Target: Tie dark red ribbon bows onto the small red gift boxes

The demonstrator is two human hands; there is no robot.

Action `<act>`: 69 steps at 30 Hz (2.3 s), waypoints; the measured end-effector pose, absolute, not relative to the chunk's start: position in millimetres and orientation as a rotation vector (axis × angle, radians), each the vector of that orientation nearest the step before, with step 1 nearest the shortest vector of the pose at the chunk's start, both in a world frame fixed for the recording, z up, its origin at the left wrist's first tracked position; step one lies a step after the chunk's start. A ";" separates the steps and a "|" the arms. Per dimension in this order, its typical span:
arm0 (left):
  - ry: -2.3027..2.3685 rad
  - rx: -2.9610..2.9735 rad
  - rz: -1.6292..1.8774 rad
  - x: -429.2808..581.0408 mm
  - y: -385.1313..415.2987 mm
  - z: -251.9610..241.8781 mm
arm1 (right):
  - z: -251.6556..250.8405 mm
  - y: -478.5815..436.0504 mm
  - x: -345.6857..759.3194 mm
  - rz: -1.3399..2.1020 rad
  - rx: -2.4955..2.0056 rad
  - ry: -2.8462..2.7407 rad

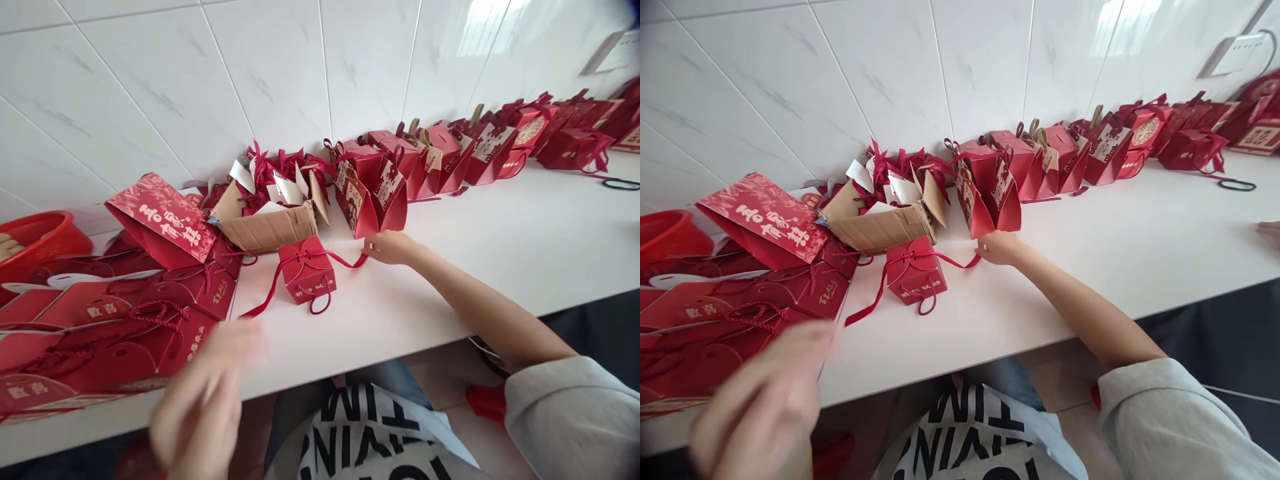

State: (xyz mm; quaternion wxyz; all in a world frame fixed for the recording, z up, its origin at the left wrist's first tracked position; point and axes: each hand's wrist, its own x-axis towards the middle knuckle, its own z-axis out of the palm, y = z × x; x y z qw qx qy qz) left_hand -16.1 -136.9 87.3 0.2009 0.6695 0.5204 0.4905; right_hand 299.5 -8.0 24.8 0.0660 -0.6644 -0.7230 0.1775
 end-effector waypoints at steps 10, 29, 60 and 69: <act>1.466 1.740 0.785 -2.6 5.5 56.3 | 98.2 8.5 237.0 0.867 -1.746 -2.511; 1.111 1.413 0.818 3.4 12.6 39.7 | 66.3 38.4 252.4 1.555 -1.376 -2.129; 1.015 1.548 0.831 2.8 10.1 25.1 | 67.7 35.0 263.8 1.820 -0.766 -1.556; 1.061 1.654 0.832 4.0 9.3 25.9 | 71.4 27.1 251.7 1.731 -0.698 -1.448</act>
